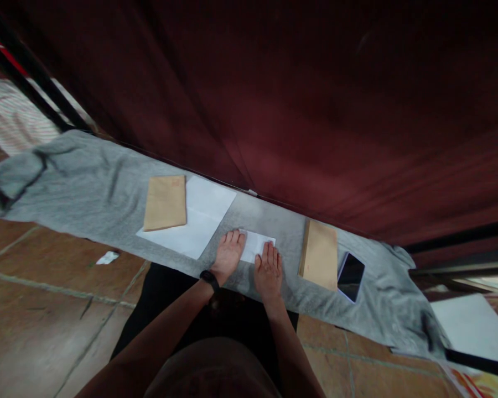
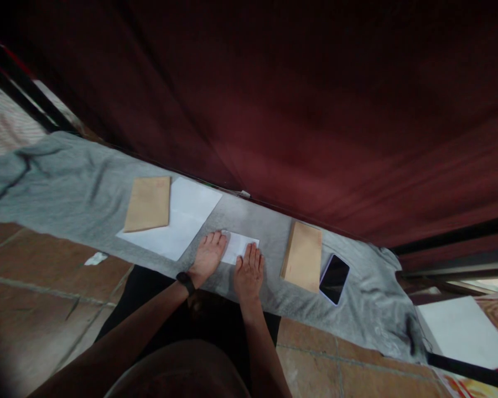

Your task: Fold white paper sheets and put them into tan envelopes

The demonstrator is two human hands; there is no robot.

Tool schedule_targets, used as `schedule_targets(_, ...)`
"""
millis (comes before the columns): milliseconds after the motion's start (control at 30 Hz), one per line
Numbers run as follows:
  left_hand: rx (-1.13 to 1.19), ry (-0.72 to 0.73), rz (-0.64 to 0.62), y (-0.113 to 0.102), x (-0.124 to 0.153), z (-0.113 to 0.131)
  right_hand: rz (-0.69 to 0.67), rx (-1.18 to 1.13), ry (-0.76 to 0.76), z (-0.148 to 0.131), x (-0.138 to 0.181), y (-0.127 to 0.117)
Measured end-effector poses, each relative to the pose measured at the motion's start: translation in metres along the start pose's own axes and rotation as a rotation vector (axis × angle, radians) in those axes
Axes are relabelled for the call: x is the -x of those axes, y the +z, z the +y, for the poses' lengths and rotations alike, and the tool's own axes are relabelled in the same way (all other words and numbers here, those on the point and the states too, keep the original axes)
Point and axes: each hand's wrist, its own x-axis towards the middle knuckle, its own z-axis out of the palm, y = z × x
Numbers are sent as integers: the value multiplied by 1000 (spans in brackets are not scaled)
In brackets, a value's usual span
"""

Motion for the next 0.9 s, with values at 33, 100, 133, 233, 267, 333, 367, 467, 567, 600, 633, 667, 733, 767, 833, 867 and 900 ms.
schedule_targets(33, -1, -4, -1, 1, 0, 0, 11, 6, 6, 2, 1, -1)
schedule_targets(100, -3, -11, -2, 2, 0, -1, 24, 18, 14, 6, 3, -2)
schedule_targets(133, -5, -14, -2, 3, 0, -1, 23, 24, 16, 9, 4, -3)
schedule_targets(233, -4, -25, -1, 3, 0, -3, 0, 42, 18, 15, 7, -4)
schedule_targets(267, -3, -31, -1, 3, 0, -3, -5, 46, 19, 16, 8, -5)
schedule_targets(333, 5, -49, 4, 3, 0, -5, -8, 49, 19, 19, 9, -5)
schedule_targets(367, 14, -57, 12, 3, 0, -5, -6, 50, 20, 19, 9, -5)
schedule_targets(467, 47, -60, 44, 5, 2, 0, -3, 56, 23, 19, 10, -5)
schedule_targets(567, 121, 22, 76, 11, 9, 16, -25, 64, 32, 18, 10, -7)
schedule_targets(600, 171, 71, 91, 13, 12, 24, -35, 66, 32, 17, 10, -7)
schedule_targets(633, 222, 119, 106, 15, 15, 33, -45, 69, 29, 18, 10, -8)
schedule_targets(667, 264, 164, 115, 18, 18, 41, -55, 71, 20, 18, 10, -8)
schedule_targets(733, 309, 221, 118, 22, 23, 54, -74, 76, -5, 19, 11, -9)
schedule_targets(767, 312, 232, 113, 23, 25, 58, -79, 76, -14, 20, 12, -8)
schedule_targets(833, 301, 228, 103, 25, 27, 60, -79, 75, -14, 21, 12, -8)
schedule_targets(867, 291, 223, 99, 26, 28, 58, -74, 74, -10, 21, 12, -7)
schedule_targets(900, 278, 220, 96, 27, 29, 55, -66, 75, -10, 21, 12, -7)
